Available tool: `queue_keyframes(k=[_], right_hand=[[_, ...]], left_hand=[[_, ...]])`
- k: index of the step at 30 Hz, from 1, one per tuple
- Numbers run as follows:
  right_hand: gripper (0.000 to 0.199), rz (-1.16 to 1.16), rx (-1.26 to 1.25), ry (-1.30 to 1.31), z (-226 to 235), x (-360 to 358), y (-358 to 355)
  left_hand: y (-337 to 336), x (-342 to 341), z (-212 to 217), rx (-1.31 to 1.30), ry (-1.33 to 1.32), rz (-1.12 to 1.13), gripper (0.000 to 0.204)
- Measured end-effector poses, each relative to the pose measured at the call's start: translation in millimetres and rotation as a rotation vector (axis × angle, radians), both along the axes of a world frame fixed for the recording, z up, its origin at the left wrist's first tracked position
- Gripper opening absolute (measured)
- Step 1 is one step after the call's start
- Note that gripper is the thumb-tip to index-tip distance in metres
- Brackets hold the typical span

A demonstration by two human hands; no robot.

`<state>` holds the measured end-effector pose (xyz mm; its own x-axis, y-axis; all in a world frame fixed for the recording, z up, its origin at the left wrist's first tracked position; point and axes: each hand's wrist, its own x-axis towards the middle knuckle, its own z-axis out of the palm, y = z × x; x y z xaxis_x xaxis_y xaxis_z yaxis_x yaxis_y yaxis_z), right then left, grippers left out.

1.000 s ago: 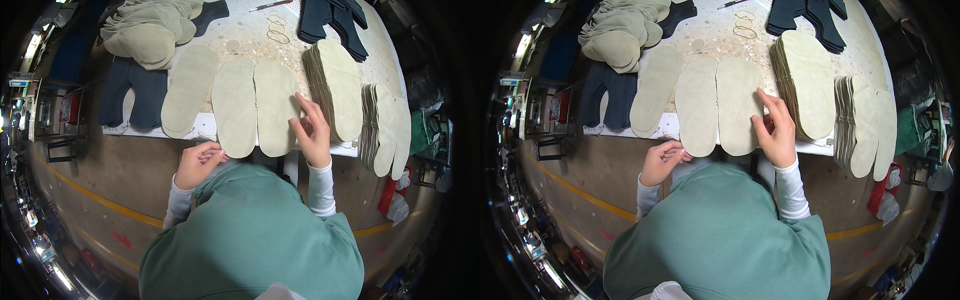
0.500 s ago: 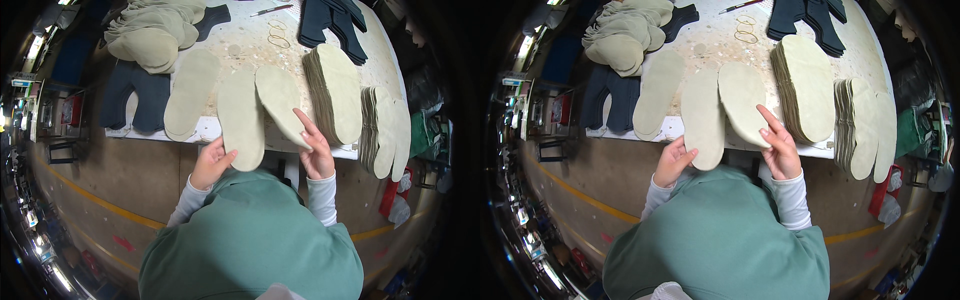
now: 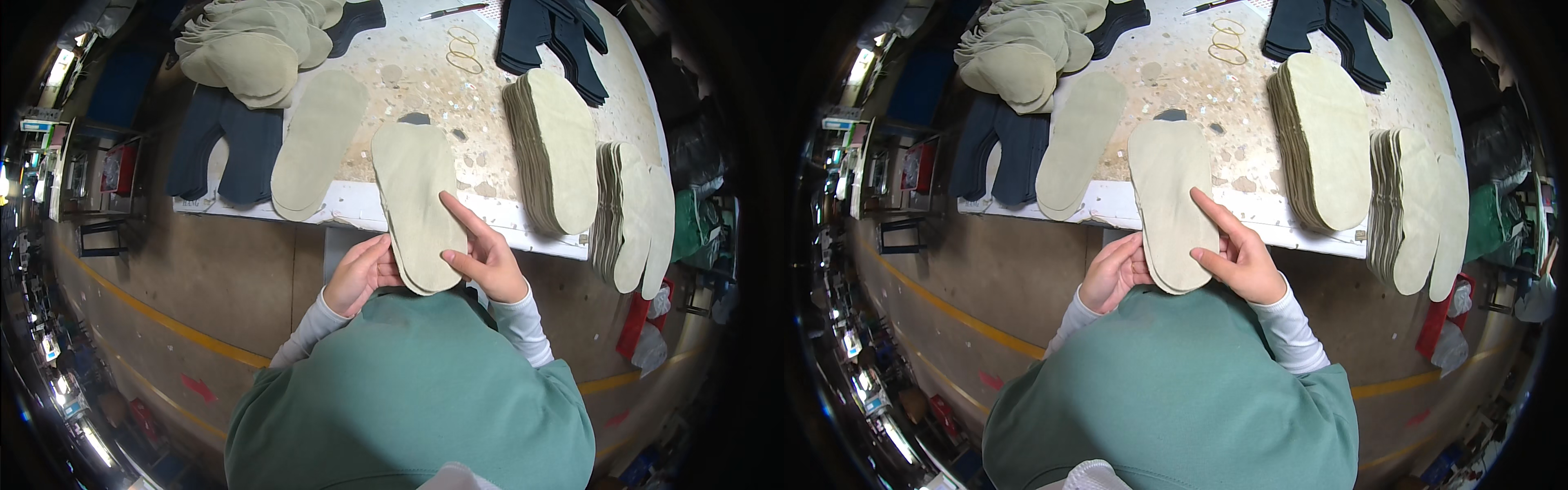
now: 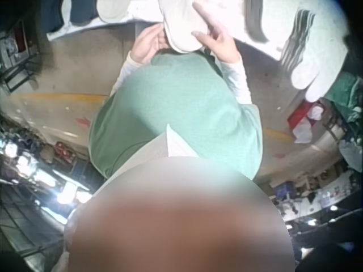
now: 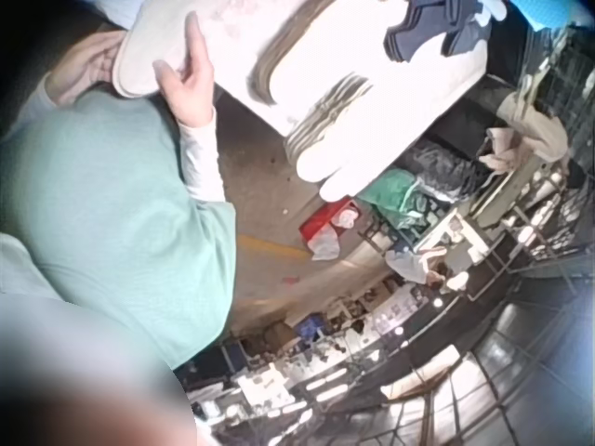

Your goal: The person repeatedly picks up beige fabric pieces from a table, aligns them, and stacks them into a growing pile. The person handles the pieces one at a time, occasionally adjusting their position before placing them on the stack.

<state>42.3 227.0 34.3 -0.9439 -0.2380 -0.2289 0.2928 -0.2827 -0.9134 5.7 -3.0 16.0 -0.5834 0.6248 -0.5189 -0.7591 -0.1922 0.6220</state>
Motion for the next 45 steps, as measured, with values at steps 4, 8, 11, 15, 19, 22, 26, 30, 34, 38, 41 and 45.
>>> queue_keyframes(k=[4, 8, 11, 15, 19, 22, 26, 30, 34, 38, 41, 45], right_hand=[[0.074, 0.023, 0.027, -0.006, 6.0, 7.5, 0.3], [0.072, 0.008, 0.139, 0.006, 11.0, 13.6, -7.0], [0.060, -0.082, 0.367, 0.130, 10.7, 15.2, -7.2], [0.041, -0.323, 0.604, 0.074, 4.0, 3.6, 7.3], [0.048, -0.153, 0.383, 0.144, 5.1, -15.2, 15.8], [0.054, 0.052, 0.768, 0.407, 24.0, -27.0, 26.7], [0.061, 0.113, 1.005, 0.655, 57.9, -43.8, 47.5], [0.062, -0.021, 0.996, 0.715, 85.0, -48.2, 73.1], [0.048, -0.341, 0.923, 0.735, 83.3, -46.6, 109.8], [0.040, -0.619, 0.751, 0.575, 43.5, -45.4, 135.6], [0.041, -0.620, 0.702, 0.462, 19.3, -42.5, 147.2], [0.042, -0.605, 0.684, 0.457, 12.6, -36.2, 152.2]], left_hand=[[1.0, -0.2, 0.2, -0.020, 0.033, -0.039, 0.041], [4.9, 3.5, -0.5, -0.059, 0.072, -0.013, 0.040], [5.0, 4.1, -2.9, -0.039, 0.057, -0.003, 0.040], [6.4, -0.1, -3.8, 0.086, -0.042, -0.041, 0.040], [18.3, 0.7, 4.1, 0.042, -0.019, -0.219, 0.038], [21.1, -5.7, 13.4, -0.043, 0.204, -0.380, 0.037], [8.2, -20.3, 23.1, -0.277, 0.719, -0.060, 0.030], [-11.3, -47.7, 24.9, -0.668, 1.050, 0.292, 0.027], [-31.5, -62.2, 25.1, -1.128, 1.488, 0.315, 0.031], [-40.3, -63.4, 19.5, -1.188, 1.554, 0.218, 0.036], [-41.6, -63.2, 14.5, -1.219, 1.586, 0.185, 0.038], [-41.0, -65.0, 9.6, -1.273, 1.559, 0.222, 0.034]])
